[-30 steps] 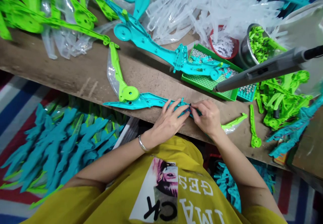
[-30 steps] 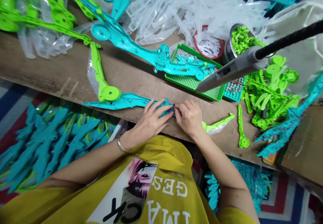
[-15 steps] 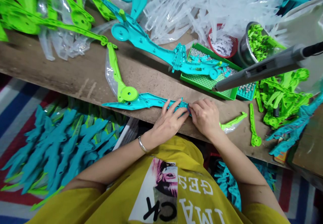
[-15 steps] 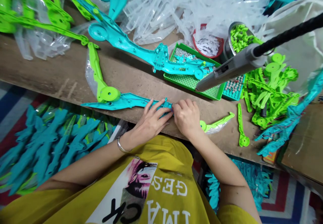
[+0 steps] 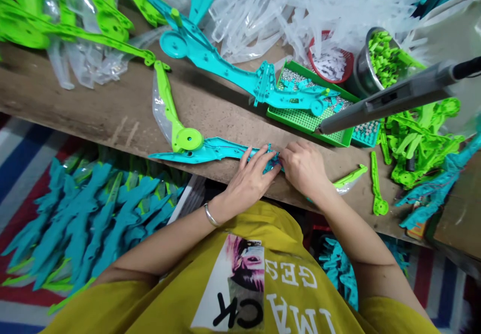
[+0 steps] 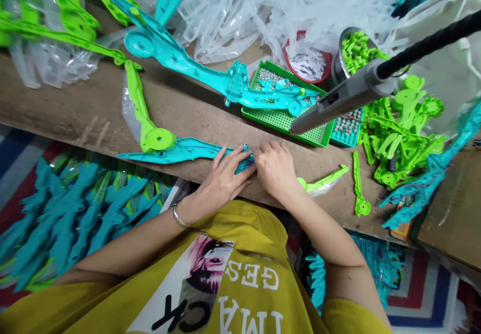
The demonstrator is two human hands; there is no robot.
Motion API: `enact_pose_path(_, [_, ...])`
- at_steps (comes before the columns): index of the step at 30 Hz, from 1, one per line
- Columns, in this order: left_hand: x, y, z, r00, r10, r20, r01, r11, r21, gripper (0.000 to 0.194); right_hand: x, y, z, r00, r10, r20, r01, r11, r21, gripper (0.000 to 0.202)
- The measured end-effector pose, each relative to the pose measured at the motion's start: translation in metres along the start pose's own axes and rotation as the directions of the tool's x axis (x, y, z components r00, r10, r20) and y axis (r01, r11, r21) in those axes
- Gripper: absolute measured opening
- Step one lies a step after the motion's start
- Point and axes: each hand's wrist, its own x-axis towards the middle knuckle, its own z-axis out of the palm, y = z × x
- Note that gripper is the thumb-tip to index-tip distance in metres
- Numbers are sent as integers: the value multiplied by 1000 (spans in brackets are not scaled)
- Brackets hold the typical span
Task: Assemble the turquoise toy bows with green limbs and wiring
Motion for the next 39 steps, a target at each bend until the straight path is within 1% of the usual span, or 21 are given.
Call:
enact_pose_path(2, [1, 1, -2, 1000, 3, 13, -3, 1000, 11, 37, 4, 11, -7, 997, -20, 79, 5, 983, 185, 21])
enact_pose_path(3, [2, 2, -4, 1000, 2, 21, -2, 1000, 16, 36, 4, 17, -9, 994, -28, 109, -6, 954, 299, 23])
enact_pose_path(4, [2, 3, -5, 1000, 0, 28, -1, 1000, 24, 36, 4, 22, -10, 993, -17, 119, -34, 912, 409, 24])
enact_pose_path(5, [2, 4, -7, 999, -1, 34, 0, 999, 32, 35, 3, 26, -10, 994, 21, 105, -72, 860, 505, 23])
enact_pose_path(6, [3, 4, -8, 999, -2, 38, 0, 999, 42, 35, 1, 29, -8, 994, 85, 75, -113, 806, 581, 20])
enact_pose_path(8, [3, 5, -10, 999, -1, 41, -2, 998, 62, 35, -3, 31, -1, 972, 235, 13, -180, 706, 685, 15])
enact_pose_path(9, [3, 5, -10, 999, 1, 41, -4, 998, 70, 35, -4, 30, 3, 959, 284, 1, -196, 659, 726, 15])
enact_pose_path(11, [3, 5, -10, 999, 4, 41, -7, 996, 84, 35, -7, 26, 13, 949, 316, 18, -210, 584, 784, 22])
enact_pose_path(13, [3, 4, -10, 999, 6, 41, -9, 996, 91, 35, -8, 22, 20, 943, 328, 47, -231, 549, 803, 25])
enact_pose_path(17, [2, 2, -7, 999, 14, 40, -17, 996, 84, 36, -6, 17, 24, 928, 364, 78, -288, 569, 771, 23])
enact_pose_path(22, [1, -1, -3, 999, 32, 38, -34, 998, 60, 38, -1, 19, 23, 933, 347, 98, -303, 608, 734, 18])
enact_pose_path(25, [0, -4, -1, 997, 65, 33, -67, 994, 84, 37, 1, 20, 24, 935, 339, 105, -309, 631, 712, 18])
enact_pose_path(29, [1, -4, -2, 994, 97, 47, -103, 986, 135, 40, -1, 22, 24, 947, 311, 82, -279, 668, 690, 20])
enact_pose_path(31, [2, -2, -5, 993, 91, 78, -103, 980, 168, 42, -4, 25, 23, 963, 259, 74, -230, 647, 727, 22])
enact_pose_path(33, [4, 2, -8, 990, 80, 113, -101, 974, 205, 44, -9, 32, 20, 972, 233, 33, -171, 604, 778, 21])
enact_pose_path(35, [7, 4, -11, 988, 81, 129, -109, 967, 231, 44, -16, 40, 15, 958, 283, -48, -137, 599, 789, 17])
enact_pose_path(37, [9, 3, -12, 986, 111, 125, -139, 961, 239, 42, -27, 49, 11, 924, 355, -138, -140, 654, 744, 15])
enact_pose_path(39, [11, -1, -11, 980, 160, 117, -184, 955, 232, 38, -39, 55, 9, 905, 384, -184, -160, 707, 689, 16])
